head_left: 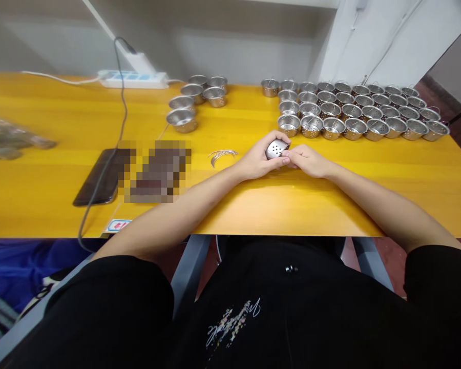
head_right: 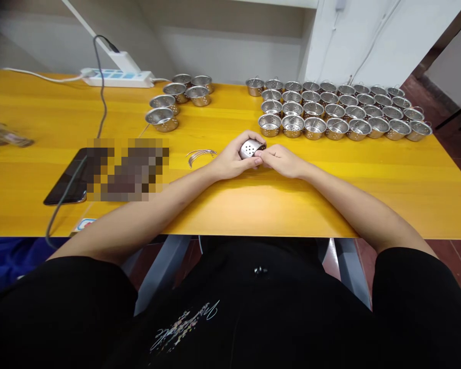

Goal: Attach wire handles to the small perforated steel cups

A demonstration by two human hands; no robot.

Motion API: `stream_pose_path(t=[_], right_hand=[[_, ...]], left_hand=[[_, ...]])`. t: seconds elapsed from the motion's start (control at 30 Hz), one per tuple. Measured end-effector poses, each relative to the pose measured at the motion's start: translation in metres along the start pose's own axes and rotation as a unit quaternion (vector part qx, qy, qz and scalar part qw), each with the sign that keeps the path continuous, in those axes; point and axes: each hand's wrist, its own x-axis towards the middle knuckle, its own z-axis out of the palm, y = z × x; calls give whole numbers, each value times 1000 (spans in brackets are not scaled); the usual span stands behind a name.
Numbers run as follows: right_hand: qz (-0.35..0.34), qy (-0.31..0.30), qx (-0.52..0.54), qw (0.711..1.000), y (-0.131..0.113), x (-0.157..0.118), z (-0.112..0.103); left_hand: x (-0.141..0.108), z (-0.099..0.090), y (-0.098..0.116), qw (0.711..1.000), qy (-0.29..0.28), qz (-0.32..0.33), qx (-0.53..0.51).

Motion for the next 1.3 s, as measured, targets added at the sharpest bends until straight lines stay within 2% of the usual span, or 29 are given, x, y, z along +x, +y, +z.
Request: stream_pose_path(t=[0.5,0.73,1.3], right_hand=[[-15,28,-17,999,-3,1,6],[-8,36,-20,999,-5,1,6],[-3,35,-15,999,-1,1,6]], left_hand=[[1,-6,2,991,7,73,112],[2,-9,7,986,10,71,151],[3,-10,7,987,-3,62,146]])
